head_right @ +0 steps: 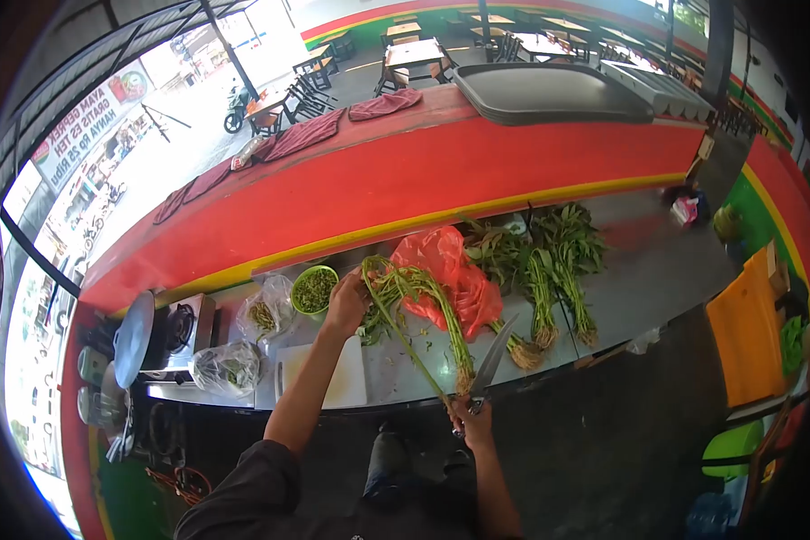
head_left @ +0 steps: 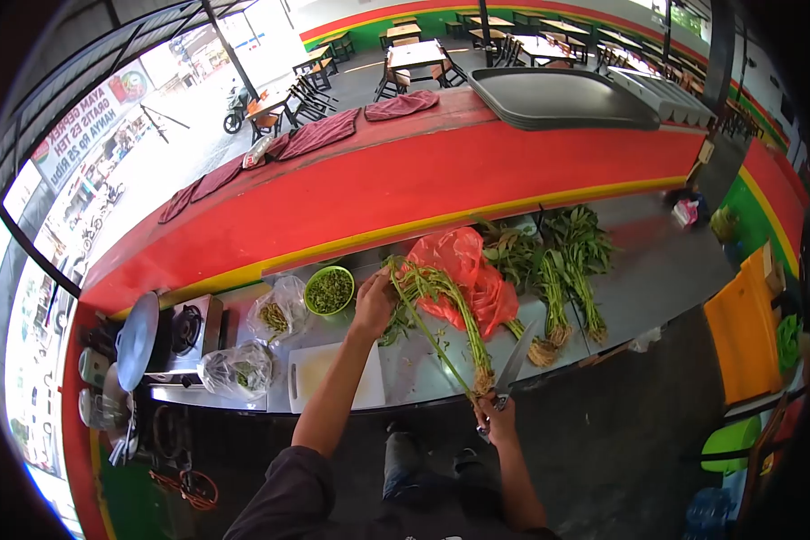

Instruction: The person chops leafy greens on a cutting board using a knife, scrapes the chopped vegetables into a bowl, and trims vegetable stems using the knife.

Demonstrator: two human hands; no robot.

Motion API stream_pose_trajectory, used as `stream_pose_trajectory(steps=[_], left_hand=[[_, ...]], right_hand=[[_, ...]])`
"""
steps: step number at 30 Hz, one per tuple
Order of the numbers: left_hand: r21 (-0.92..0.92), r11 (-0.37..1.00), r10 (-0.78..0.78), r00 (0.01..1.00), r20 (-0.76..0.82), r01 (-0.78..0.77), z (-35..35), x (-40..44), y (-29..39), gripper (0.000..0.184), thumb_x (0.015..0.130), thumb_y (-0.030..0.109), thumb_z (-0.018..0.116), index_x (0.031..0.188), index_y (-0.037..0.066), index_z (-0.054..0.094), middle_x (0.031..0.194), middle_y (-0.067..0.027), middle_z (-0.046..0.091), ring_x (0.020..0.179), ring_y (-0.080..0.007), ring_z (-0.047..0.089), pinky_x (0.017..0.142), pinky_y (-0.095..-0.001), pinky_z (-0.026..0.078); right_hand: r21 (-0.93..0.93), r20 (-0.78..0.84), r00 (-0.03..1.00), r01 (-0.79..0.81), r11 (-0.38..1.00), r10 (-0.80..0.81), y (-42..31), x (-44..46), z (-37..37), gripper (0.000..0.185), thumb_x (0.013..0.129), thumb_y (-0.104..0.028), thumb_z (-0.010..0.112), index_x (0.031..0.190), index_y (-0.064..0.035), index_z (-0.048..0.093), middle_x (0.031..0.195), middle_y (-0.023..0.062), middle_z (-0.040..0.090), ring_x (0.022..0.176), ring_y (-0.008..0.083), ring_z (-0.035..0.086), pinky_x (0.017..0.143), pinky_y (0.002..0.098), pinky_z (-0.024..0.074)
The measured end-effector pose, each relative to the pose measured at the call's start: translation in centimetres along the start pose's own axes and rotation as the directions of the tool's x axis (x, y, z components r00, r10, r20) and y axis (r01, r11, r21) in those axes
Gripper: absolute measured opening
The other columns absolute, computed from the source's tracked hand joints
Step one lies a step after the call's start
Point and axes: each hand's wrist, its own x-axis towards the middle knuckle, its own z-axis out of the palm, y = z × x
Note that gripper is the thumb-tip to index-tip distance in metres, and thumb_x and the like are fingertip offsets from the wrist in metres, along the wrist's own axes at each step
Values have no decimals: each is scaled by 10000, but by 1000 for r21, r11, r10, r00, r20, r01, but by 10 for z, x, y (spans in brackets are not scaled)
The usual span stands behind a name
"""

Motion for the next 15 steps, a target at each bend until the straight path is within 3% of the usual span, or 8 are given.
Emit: stream_pose_trajectory(steps=[2, 3, 4, 6, 7, 8, 10, 15], left_hand=[[27, 998, -63, 998, 14, 63, -12, 9, -2, 272, 1061, 281, 481, 1198, 78, 601, 1012, 17, 632, 884, -125, 610, 801, -302, 492], [57, 988, -141, 987, -74, 145, -7, 8, 2, 258, 1053, 290, 500, 1134, 78, 623, 934, 14, 619, 770, -113, 555, 705, -276, 461], [64, 985, -156, 986, -56, 159, -13, 10, -1, 258, 1053, 290, 500, 1134, 78, 623, 934, 14, 619, 770, -113, 555, 705, -276, 461], [431, 885, -171, 984, -53, 177, -26, 18, -5, 280, 1031, 256, 544, 1122, 15, 654, 886, -16, 656, 736, -110, 578, 648, -274, 484], [476, 874, -110, 994, -12, 102, -11, 9, 6, 296, 1048, 278, 533, 1124, 16, 648, 822, -11, 642, 680, -98, 568, 588, -250, 478], [481, 872, -115, 993, 14, 94, 4, -3, 17, 296, 1048, 278, 533, 1124, 16, 648, 822, -11, 642, 680, -98, 568, 588, -250, 478], [290, 955, 10, 984, 179, -62, 19, -20, 31, 348, 1068, 294, 511, 1281, 32, 597, 815, -5, 596, 636, -84, 542, 558, -245, 461], [118, 988, 75, 972, 224, -104, -1, -28, 41, 314, 1059, 272, 545, 1255, 29, 579, 804, -12, 605, 618, -96, 580, 548, -244, 499]], right_hand=[[-7, 20, 1000, 19, 1000, -18, 0, -1, 3, 122, 913, -39, 707, 895, -58, 587, 716, 109, 622, 472, 127, 535, 398, 262, 400], [-33, 41, 999, 34, 999, -33, -2, -2, 6, 117, 920, -48, 700, 891, -56, 588, 715, 100, 614, 472, 117, 520, 407, 261, 400], [-25, 21, 999, 46, 999, -45, 0, -7, 7, 117, 920, -48, 700, 891, -56, 588, 715, 100, 614, 472, 117, 520, 407, 261, 400], [-66, -34, 999, 36, 997, -39, -1, -9, 9, 118, 925, -60, 698, 886, -54, 586, 715, 97, 611, 477, 117, 519, 408, 261, 399], [-86, -56, 996, 59, 995, -64, 2, -12, 8, 113, 930, -57, 688, 885, -54, 583, 702, 93, 602, 479, 125, 524, 406, 263, 401], [-80, -70, 994, 80, 994, -85, 6, -17, 9, 113, 930, -57, 688, 885, -54, 583, 702, 93, 602, 479, 125, 524, 406, 263, 401], [-89, -182, 978, 87, 992, -102, 14, -26, 8, 117, 927, -65, 692, 889, -50, 582, 688, 87, 595, 483, 133, 534, 405, 264, 407], [-164, -273, 955, 71, 984, -114, 33, -35, 24, 148, 921, -118, 714, 893, -56, 582, 691, 79, 597, 483, 139, 546, 401, 265, 412]])
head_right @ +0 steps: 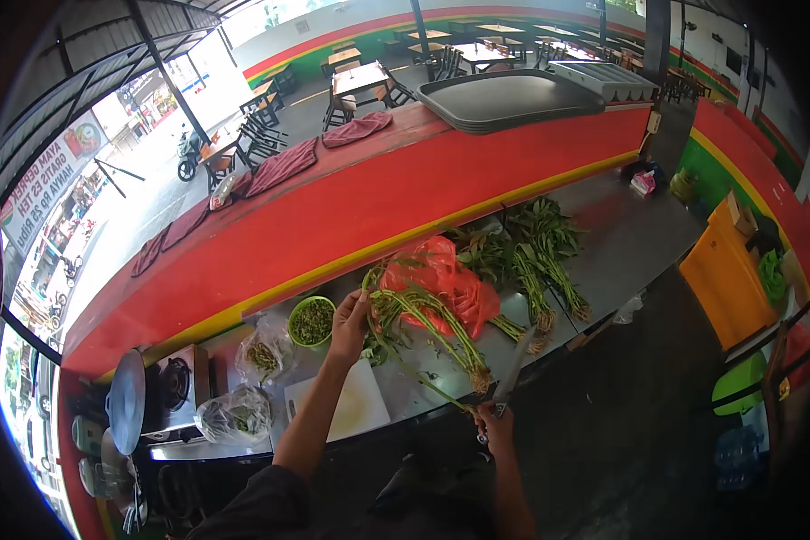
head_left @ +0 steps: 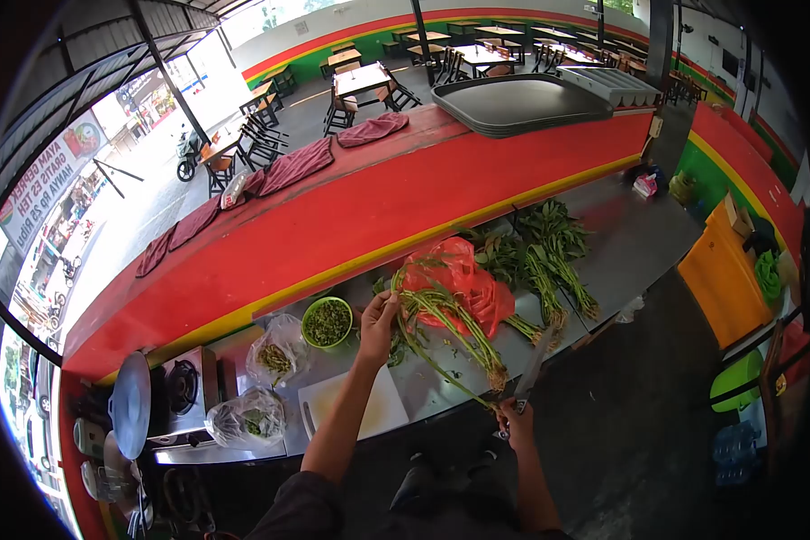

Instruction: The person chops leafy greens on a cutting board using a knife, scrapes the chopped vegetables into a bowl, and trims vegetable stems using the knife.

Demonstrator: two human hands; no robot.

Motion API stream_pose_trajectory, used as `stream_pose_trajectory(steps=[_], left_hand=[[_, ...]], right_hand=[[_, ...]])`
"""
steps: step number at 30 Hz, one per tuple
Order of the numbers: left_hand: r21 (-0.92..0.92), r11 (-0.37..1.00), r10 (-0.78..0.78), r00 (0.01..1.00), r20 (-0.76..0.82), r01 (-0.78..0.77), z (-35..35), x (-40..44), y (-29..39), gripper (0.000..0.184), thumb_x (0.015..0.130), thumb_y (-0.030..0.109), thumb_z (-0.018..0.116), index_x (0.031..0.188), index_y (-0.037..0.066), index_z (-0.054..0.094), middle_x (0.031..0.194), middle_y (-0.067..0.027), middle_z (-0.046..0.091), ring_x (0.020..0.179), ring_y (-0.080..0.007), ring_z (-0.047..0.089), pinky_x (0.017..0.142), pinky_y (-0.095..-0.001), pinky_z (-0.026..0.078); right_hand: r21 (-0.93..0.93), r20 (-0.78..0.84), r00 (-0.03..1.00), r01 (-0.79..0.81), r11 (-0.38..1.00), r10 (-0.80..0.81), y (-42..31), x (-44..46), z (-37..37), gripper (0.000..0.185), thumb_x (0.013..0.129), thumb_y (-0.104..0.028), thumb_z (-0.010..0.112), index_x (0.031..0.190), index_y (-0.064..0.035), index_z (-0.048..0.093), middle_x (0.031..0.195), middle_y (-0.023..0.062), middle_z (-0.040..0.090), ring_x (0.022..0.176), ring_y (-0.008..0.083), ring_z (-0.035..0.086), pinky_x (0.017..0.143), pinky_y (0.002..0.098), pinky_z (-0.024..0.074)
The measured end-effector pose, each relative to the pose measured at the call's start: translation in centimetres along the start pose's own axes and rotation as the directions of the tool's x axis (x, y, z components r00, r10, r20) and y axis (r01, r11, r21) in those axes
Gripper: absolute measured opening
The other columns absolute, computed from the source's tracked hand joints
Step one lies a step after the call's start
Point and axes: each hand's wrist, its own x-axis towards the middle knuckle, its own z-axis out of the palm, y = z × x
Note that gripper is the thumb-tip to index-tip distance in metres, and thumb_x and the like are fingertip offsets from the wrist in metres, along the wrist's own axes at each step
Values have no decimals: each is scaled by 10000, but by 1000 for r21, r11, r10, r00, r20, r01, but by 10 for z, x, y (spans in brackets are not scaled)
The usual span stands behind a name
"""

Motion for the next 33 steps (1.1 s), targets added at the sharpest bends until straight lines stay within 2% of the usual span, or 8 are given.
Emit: stream_pose_trajectory(steps=[6, 7, 8, 9, 12, 14, 18, 33], left_hand=[[62, 991, -118, 993, -10, 118, -27, -26, -8, 334, 1056, 274, 552, 1232, -7, 584, 847, -39, 629, 651, -104, 584, 567, -254, 492], [64, 991, -114, 993, -18, 115, -31, -30, -12, 322, 1062, 257, 541, 1213, -24, 587, 852, -51, 636, 659, -111, 594, 571, -263, 494], [76, 988, -131, 991, -19, 132, -38, -34, -17, 325, 1060, 260, 544, 1204, -28, 595, 868, -58, 639, 691, -105, 590, 559, -259, 492], [63, 990, -127, 992, -8, 127, -40, -38, -17, 325, 1060, 260, 544, 1204, -28, 595, 868, -58, 639, 691, -105, 590, 559, -259, 492], [87, 978, -190, 982, 16, 188, -46, -46, -15, 332, 1050, 263, 557, 1192, -33, 613, 852, -61, 643, 692, -104, 587, 531, -248, 481], [102, 975, -197, 980, 13, 195, -50, -56, -4, 335, 1048, 264, 560, 1194, -33, 613, 840, -59, 642, 669, -101, 582, 520, -244, 475], [83, 979, -186, 983, 5, 185, -71, -69, 14, 330, 1041, 256, 566, 1186, -37, 616, 794, -53, 642, 553, -86, 534, 470, -224, 437], [-90, 986, -149, 987, -59, 143, -133, -115, 137, 289, 1044, 243, 553, 1162, 1, 656, 678, -9, 606, 349, -26, 304, 342, -185, 229]], right_hand=[[-414, -66, 995, -94, 906, 73, 30, 32, 42, 193, 939, -182, 718, 964, -24, 610, 767, 80, 620, 531, 132, 569, 452, 288, 443], [-586, 3, 929, 300, 752, -369, 52, 56, 44, 225, 949, -214, 710, 968, -9, 618, 846, 92, 630, 570, 131, 581, 507, 314, 469], [-696, 155, 682, 589, 411, -714, 67, 74, 42, 263, 959, -246, 701, 971, 5, 626, 925, 104, 640, 609, 129, 593, 563, 340, 494], [-704, 157, 674, 589, 397, -722, 71, 87, 42, 263, 959, -246, 701, 971, 5, 626, 925, 104, 640, 609, 129, 593, 563, 340, 494], [-807, 307, 684, 556, 201, -662, 55, 115, 51, 345, 966, -316, 680, 943, 26, 639, 1102, 156, 639, 685, 213, 645, 670, 410, 513], [-915, 299, 893, 369, 166, -337, 42, 119, 56, 400, 941, -385, 683, 921, 13, 653, 1047, 187, 672, 762, 335, 671, 705, 465, 519], [-978, 194, 965, 204, 40, -178, 44, 137, 46, 421, 909, -446, 682, 1062, -53, 672, 1004, 171, 706, 964, 398, 673, 858, 502, 533], [-993, -48, 974, -24, 114, -221, 52, 162, 60, 447, 887, -443, 701, 1103, -51, 689, 1047, 212, 688, 1004, 408, 657, 875, 519, 524]])
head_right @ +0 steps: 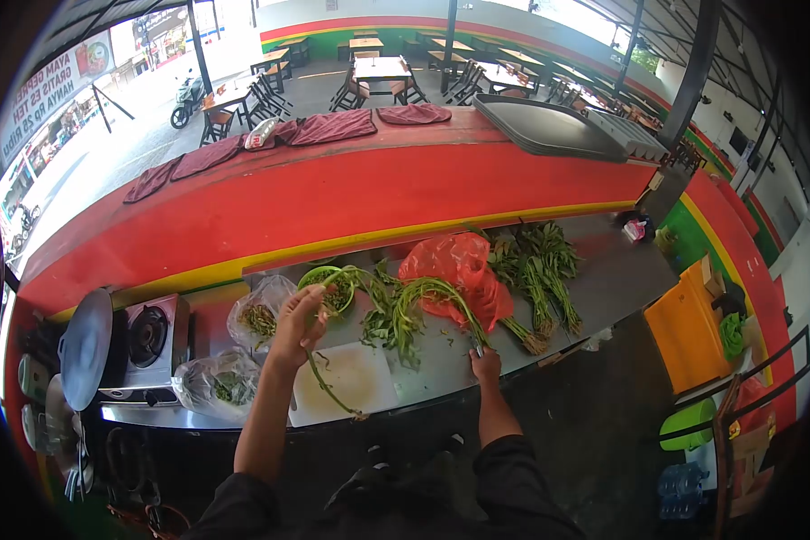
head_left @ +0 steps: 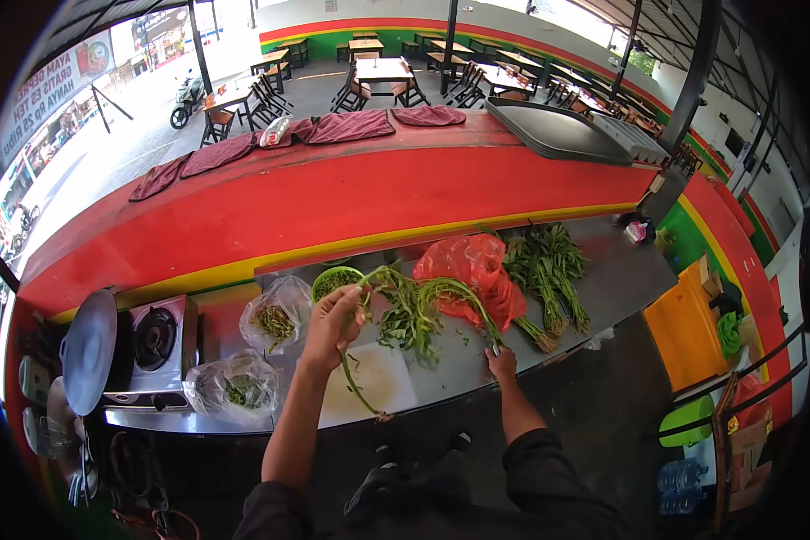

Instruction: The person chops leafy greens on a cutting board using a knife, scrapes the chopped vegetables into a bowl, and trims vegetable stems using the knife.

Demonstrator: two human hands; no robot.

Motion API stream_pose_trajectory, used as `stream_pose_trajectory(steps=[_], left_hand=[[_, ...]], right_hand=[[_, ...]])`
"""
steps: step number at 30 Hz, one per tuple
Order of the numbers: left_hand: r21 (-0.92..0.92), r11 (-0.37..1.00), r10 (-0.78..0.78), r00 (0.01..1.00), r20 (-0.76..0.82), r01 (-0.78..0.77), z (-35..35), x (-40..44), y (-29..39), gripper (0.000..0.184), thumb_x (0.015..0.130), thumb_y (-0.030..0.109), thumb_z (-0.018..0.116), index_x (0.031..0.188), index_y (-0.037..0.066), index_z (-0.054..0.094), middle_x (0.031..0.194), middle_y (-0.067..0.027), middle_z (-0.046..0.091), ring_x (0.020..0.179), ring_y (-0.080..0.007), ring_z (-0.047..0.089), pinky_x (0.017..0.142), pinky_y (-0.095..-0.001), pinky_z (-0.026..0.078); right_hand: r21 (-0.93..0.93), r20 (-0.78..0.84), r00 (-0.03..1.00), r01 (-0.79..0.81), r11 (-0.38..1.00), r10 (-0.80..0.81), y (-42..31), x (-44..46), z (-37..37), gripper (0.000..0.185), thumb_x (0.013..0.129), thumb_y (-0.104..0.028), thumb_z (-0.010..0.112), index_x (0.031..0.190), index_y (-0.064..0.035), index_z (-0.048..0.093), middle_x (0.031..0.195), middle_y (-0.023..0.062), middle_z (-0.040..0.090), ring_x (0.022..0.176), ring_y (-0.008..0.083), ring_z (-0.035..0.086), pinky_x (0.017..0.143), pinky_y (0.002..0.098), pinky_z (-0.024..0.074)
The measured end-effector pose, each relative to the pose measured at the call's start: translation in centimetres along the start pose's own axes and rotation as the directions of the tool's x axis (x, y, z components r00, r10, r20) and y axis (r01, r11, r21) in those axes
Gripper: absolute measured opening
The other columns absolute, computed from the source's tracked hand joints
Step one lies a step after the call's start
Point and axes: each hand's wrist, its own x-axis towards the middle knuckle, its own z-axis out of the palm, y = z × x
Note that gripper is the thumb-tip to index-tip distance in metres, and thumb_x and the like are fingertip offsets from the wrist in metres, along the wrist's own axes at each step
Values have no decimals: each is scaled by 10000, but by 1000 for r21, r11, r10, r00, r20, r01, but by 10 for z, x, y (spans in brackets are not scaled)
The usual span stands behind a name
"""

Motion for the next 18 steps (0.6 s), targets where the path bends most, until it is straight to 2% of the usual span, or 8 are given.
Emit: stream_pose_trajectory(steps=[1, 4, 6, 8, 9, 12, 14, 18], left_hand=[[-63, 996, 71, 997, 2, -71, -4, -3, 11, 292, 1050, 248, 547, 1187, 9, 646, 682, -5, 600, 353, -29, 309, 342, -187, 231], [-159, 960, 220, 973, -71, -229, -5, -12, 41, 309, 1061, 264, 535, 1242, 29, 620, 713, 6, 589, 385, -34, 347, 359, -188, 260], [-184, 931, 289, 945, -151, -314, -13, -12, 48, 321, 1066, 277, 529, 1270, 41, 605, 739, 12, 583, 413, -36, 379, 376, -186, 288], [-231, 846, 385, 851, -359, -480, -30, -9, 48, 342, 1071, 305, 518, 1317, 75, 578, 817, 14, 575, 482, -41, 433, 435, -188, 349], [-294, 814, 401, 851, -338, -500, -46, -12, 42, 352, 1070, 322, 519, 1337, 95, 549, 873, 17, 574, 581, -45, 504, 481, -185, 374], [-246, 796, 356, 757, -547, -552, -101, -8, -13, 372, 1060, 330, 540, 1352, 101, 510, 927, 20, 590, 719, -88, 606, 551, -205, 446], [-138, 882, 282, 741, -610, -450, -144, -18, -83, 412, 1047, 324, 567, 1371, 92, 463, 1038, 8, 637, 885, -150, 662, 662, -263, 526], [-157, 987, -105, 655, -748, -21, -208, -69, -212, 498, 995, 183, 629, 1407, 32, 393, 1273, -170, 605, 961, -232, 662, 844, -339, 536]], right_hand=[[17, -117, 992, 48, 999, -46, 3, 0, 6, 385, 858, -414, 742, 1025, -68, 720, 976, 193, 710, 924, 414, 681, 820, 514, 533], [-5, -150, 987, 50, 999, -50, 14, 10, 18, 387, 855, -418, 740, 1032, -74, 723, 999, 199, 711, 963, 424, 671, 856, 517, 525], [-67, -203, 972, 109, 992, -120, 17, 13, 20, 384, 864, -407, 749, 1009, -52, 720, 969, 179, 724, 892, 373, 712, 752, 482, 565], [237, 61, 995, -90, 967, 78, 8, 5, 4, 389, 871, -391, 764, 973, -20, 709, 892, 147, 726, 750, 288, 741, 597, 412, 574], [284, 45, 999, -18, 959, 5, 13, 5, 5, 389, 881, -374, 768, 941, 4, 695, 823, 114, 715, 625, 213, 727, 490, 342, 542], [326, 138, 989, -4, 945, -43, 13, -1, -9, 384, 889, -367, 759, 922, 9, 686, 795, 108, 716, 609, 212, 723, 502, 349, 537], [346, 121, 988, 44, 937, -91, 8, -9, -16, 377, 895, -362, 754, 906, 8, 680, 734, 80, 689, 597, 202, 717, 514, 354, 530], [376, 37, 987, 129, 917, -154, 8, -30, -12, 311, 916, -297, 738, 884, 5, 669, 653, 54, 619, 575, 194, 703, 550, 360, 528]])
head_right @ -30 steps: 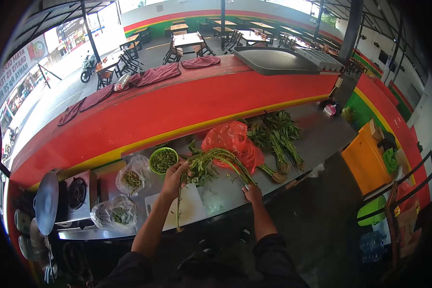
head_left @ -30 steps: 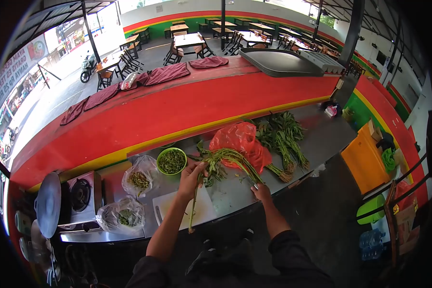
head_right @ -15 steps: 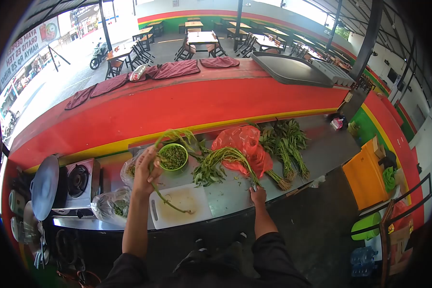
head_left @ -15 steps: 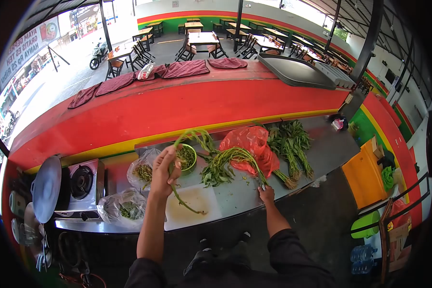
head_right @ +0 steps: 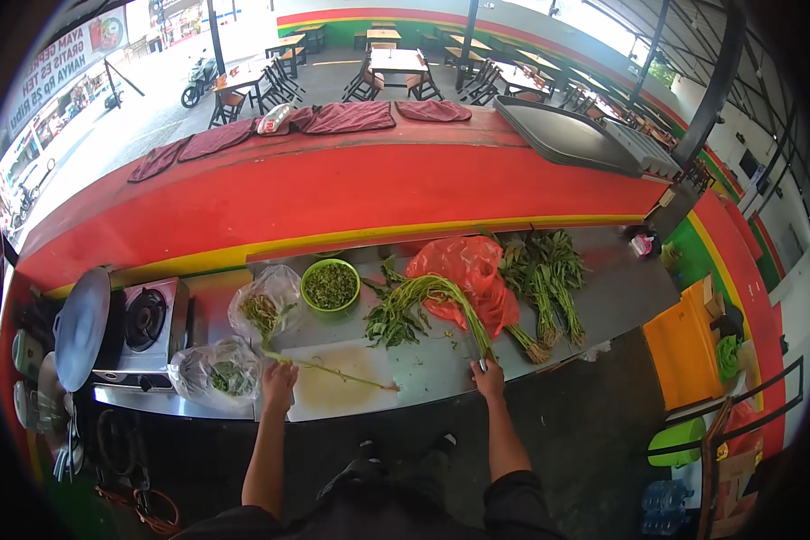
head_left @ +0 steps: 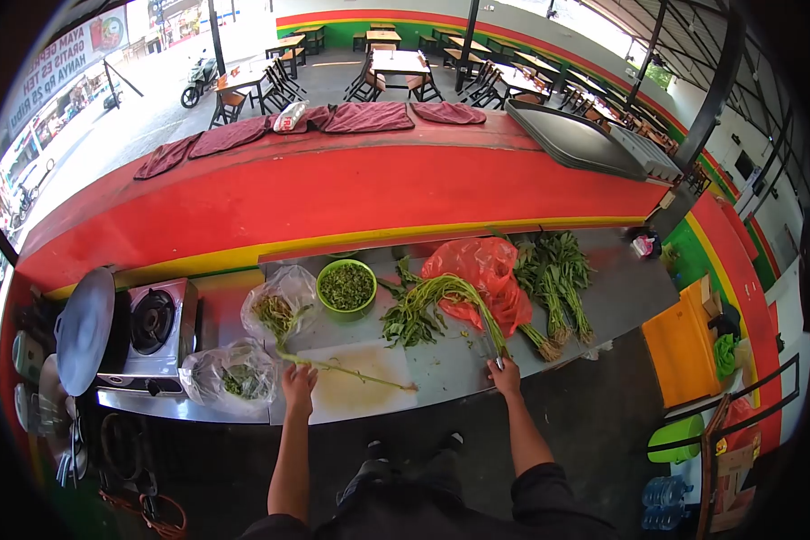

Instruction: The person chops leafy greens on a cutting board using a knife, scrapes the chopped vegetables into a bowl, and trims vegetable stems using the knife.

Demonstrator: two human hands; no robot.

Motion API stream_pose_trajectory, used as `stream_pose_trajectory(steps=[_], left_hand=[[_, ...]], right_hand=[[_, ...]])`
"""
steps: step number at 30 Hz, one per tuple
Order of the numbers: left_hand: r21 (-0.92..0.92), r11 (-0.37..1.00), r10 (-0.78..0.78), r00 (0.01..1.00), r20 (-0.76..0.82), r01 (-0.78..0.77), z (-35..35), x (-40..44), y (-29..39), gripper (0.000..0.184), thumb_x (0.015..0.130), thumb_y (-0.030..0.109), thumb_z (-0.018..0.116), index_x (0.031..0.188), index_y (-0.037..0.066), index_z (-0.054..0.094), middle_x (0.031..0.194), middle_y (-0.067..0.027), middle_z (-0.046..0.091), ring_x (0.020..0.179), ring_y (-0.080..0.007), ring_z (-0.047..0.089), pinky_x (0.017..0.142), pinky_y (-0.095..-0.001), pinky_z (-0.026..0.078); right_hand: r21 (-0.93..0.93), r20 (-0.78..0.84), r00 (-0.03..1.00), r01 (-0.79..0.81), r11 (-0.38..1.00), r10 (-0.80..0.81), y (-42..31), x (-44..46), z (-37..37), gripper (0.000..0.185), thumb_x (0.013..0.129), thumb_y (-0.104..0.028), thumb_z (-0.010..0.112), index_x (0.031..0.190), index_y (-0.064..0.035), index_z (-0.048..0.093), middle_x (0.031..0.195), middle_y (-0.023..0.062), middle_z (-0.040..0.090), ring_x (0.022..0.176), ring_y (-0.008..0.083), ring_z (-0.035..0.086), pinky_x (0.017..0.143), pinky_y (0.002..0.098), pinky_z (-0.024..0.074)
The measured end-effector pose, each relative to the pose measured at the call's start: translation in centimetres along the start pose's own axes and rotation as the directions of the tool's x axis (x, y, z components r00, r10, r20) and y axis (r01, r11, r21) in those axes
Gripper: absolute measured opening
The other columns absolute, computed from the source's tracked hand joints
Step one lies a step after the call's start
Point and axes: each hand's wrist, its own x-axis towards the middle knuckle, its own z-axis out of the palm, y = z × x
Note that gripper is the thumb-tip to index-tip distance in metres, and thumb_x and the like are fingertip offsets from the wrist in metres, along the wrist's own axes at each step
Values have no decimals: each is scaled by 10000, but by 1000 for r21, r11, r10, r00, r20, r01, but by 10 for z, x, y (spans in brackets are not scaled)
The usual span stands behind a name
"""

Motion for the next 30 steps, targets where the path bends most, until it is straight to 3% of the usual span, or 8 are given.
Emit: stream_pose_trajectory(steps=[4, 7, 8, 10, 14, 16, 23, 30], left_hand=[[355, 934, -1, 998, -56, 21, -38, -30, -37, 537, 947, 145, 669, 1396, 8, 409, 1331, -219, 548, 1046, -275, 632, 935, -385, 509], [825, 490, 472, 881, 21, -282, -33, -51, -55, 576, 860, 159, 737, 1370, 55, 492, 1329, -240, 506, 1198, -355, 534, 957, -438, 457], [827, 491, 466, 885, 16, -273, -28, -61, -59, 576, 860, 159, 737, 1370, 55, 492, 1329, -240, 506, 1198, -355, 534, 957, -438, 457], [946, -70, 679, 680, 277, -316, 10, -96, -36, 590, 813, 210, 781, 1346, 117, 544, 1315, -185, 529, 1217, -349, 518, 1014, -471, 395], [740, 48, 376, 698, 609, -671, 29, -91, -48, 534, 793, 260, 797, 1281, 155, 607, 1293, -108, 570, 1223, -299, 527, 1033, -501, 347], [575, -21, 289, 546, 786, -818, 40, -85, -60, 401, 805, 221, 781, 1188, 164, 677, 1200, -30, 630, 1176, -240, 557, 968, -454, 387], [537, 12, 215, 527, 823, -844, 50, -49, -94, 196, 829, 147, 723, 1014, 206, 745, 971, 42, 641, 982, -192, 597, 825, -396, 423], [530, -2, 269, 510, 817, -848, 37, -38, -87, 206, 852, 137, 687, 1030, 213, 757, 965, 35, 633, 961, -200, 594, 813, -379, 432]], right_hand=[[-79, -71, 992, 95, 992, -101, -2, -24, 0, 270, 929, -246, 724, 895, 15, 667, 651, 58, 614, 571, 182, 696, 543, 348, 523], [-234, -154, 960, 195, 952, -235, -3, -35, 4, 267, 931, -241, 726, 899, 16, 657, 619, 56, 580, 522, 162, 652, 523, 332, 511], [-237, -147, 962, 191, 952, -230, -8, -42, 7, 267, 931, -241, 726, 899, 16, 657, 619, 56, 580, 522, 162, 652, 523, 332, 511], [-17, -187, 975, 118, 993, -119, -19, -57, 14, 291, 935, -251, 723, 847, 14, 640, 600, 48, 565, 501, 157, 629, 513, 335, 509], [90, -190, 972, 155, 984, -135, -31, -100, 45, 351, 966, -321, 684, 787, -25, 630, 566, 23, 569, 494, 132, 585, 491, 317, 464], [130, -140, 987, 94, 987, -76, -51, -130, 56, 364, 971, -336, 676, 784, -27, 629, 564, 20, 570, 497, 134, 585, 495, 314, 457], [293, 47, 999, 11, 956, -26, -86, -215, 105, 359, 1041, -294, 560, 1287, -34, 575, 689, 23, 539, 589, 105, 542, 562, 300, 457], [156, 397, 916, -5, 988, -58, -92, -256, 113, 405, 1070, -251, 472, 1446, -102, 494, 709, 39, 577, 645, 133, 581, 632, 311, 481]])
